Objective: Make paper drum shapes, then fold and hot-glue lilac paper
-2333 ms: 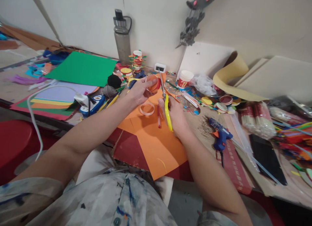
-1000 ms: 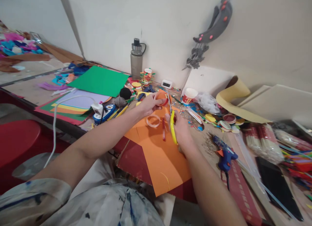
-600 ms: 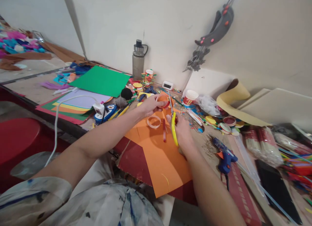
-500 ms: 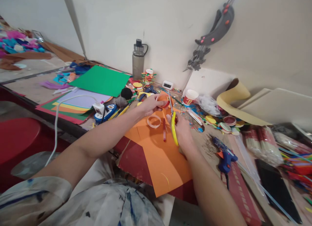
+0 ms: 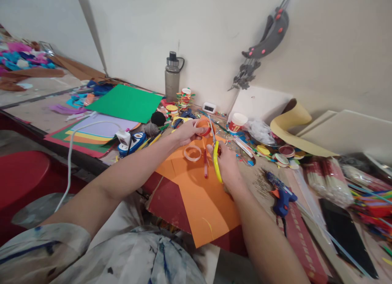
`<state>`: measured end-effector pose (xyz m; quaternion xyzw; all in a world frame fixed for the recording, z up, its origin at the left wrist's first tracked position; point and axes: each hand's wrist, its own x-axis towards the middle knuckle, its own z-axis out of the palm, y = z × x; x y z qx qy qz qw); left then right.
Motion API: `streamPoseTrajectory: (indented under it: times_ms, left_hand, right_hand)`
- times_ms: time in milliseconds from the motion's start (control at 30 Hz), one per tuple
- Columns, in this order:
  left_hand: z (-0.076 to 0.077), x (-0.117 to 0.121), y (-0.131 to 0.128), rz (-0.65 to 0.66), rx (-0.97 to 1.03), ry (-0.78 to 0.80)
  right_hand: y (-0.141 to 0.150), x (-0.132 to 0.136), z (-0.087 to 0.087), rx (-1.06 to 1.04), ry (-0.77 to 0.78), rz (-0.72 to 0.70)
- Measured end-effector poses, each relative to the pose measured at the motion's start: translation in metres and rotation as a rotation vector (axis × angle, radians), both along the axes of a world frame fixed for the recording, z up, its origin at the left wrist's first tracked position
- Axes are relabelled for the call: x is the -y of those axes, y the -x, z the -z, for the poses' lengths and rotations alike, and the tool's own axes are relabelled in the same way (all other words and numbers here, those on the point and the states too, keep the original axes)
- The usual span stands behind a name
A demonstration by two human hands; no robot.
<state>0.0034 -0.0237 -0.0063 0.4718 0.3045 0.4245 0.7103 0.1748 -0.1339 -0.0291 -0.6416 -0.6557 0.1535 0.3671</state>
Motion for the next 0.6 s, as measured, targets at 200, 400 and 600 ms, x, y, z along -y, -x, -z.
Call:
streamPoseTrajectory:
  times_ms: [200, 400, 600]
  left_hand:
    - [0.002, 0.007, -0.010, -0.095, 0.078, 0.104]
    - [0.004, 0.012, -0.015, -0.132, 0.138, 0.130]
    - [0.000, 0.018, -0.015, -0.136, 0.095, 0.055]
  right_hand:
    - [0.000, -0.001, 0.003, -0.010, -0.041, 0.024]
    - [0.000, -0.001, 0.001, -0.006, -0.028, 0.007]
    - [0.000, -0.001, 0.010, -0.144, -0.047, -0.051]
